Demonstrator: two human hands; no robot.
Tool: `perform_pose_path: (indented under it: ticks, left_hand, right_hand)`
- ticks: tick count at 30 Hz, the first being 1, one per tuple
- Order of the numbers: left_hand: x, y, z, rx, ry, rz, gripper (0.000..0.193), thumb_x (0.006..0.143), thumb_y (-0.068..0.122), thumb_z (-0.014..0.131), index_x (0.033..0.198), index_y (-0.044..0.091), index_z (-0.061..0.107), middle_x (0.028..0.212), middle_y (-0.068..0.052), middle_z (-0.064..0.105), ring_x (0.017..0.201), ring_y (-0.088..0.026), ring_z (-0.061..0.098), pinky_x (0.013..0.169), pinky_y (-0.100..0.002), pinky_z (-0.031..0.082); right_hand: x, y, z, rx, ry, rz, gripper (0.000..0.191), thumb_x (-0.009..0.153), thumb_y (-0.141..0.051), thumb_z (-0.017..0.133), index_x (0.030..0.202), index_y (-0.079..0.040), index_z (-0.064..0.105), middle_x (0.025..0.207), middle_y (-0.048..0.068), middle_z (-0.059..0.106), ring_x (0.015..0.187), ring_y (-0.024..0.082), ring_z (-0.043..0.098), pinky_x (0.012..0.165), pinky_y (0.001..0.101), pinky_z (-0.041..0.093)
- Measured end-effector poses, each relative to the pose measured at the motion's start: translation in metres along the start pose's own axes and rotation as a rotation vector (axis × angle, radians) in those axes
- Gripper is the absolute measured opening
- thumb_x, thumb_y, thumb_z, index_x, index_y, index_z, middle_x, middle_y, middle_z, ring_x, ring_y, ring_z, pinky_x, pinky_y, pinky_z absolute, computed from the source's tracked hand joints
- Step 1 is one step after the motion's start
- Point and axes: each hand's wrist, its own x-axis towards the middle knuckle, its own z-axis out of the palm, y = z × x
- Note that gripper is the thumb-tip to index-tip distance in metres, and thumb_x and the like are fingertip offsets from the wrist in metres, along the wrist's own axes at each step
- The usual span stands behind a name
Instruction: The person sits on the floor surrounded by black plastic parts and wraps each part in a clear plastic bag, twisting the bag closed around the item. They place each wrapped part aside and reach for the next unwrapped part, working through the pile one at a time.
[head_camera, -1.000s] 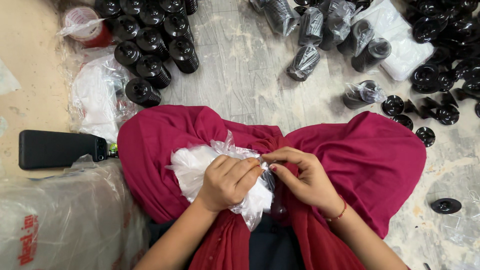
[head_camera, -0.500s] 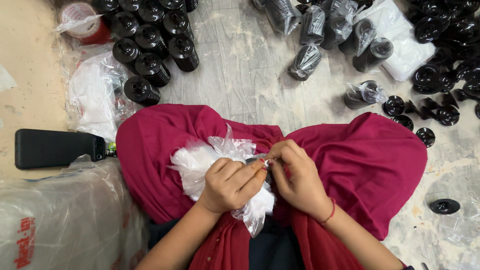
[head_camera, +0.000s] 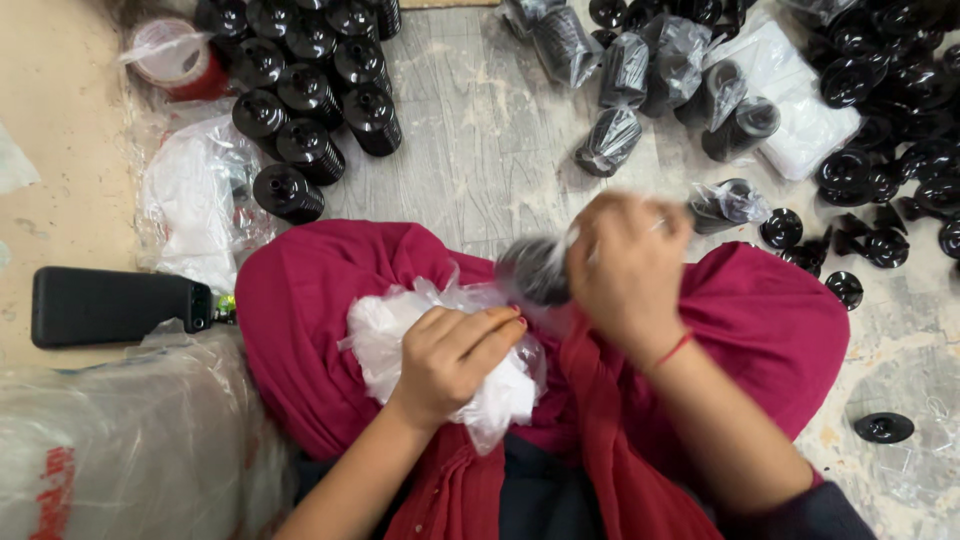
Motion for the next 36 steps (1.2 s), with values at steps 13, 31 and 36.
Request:
perform_pose_path:
  ticks: [13, 31, 36]
  left_hand:
    - [0.016, -0.016, 0.054, -1.093, 0.299, -1.04, 0.026, 0.101, 0.021, 0.065, 0.117, 0.001, 0.069, 0.111, -0.01, 0.071, 0.102, -0.019, 0.066, 0.091, -0.032, 0.053]
    - [-0.028, -0.11, 0.101, -1.114, 0.225, -1.056, 0.025, 0.088, -0.005, 0.054, 0.107, 0.002, 0.069, 0.115, -0.013, 0.07, 0.102, -0.021, 0.068, 0.092, -0.033, 0.057]
    - [-0.045, -0.184, 0.076, -0.988, 0.784, -1.439, 0.016, 0.087, 0.006, 0.059, 0.1, 0.006, 0.067, 0.098, -0.007, 0.07, 0.077, -0.015, 0.063, 0.069, -0.029, 0.054]
  right_hand:
    - [-0.047, -0.029, 0.035, 1.576, -0.663, 0.46, 0.075, 0.085, -0.017, 0.08, 0.148, 0.003, 0.044, 0.135, 0.011, 0.06, 0.122, 0.019, 0.056, 0.103, 0.0368, 0.047]
    - [-0.062, -0.011, 0.105, 1.689, -1.057, 0.78, 0.042, 0.091, -0.005, 0.072, 0.13, 0.007, 0.062, 0.11, 0.005, 0.074, 0.095, 0.01, 0.068, 0.084, 0.0271, 0.057]
    - [-0.026, 0.006, 0.119, 1.218, -1.1, 0.583, 0.028, 0.09, -0.009, 0.07, 0.116, 0.0, 0.066, 0.093, 0.007, 0.075, 0.075, 0.012, 0.066, 0.068, 0.0288, 0.056]
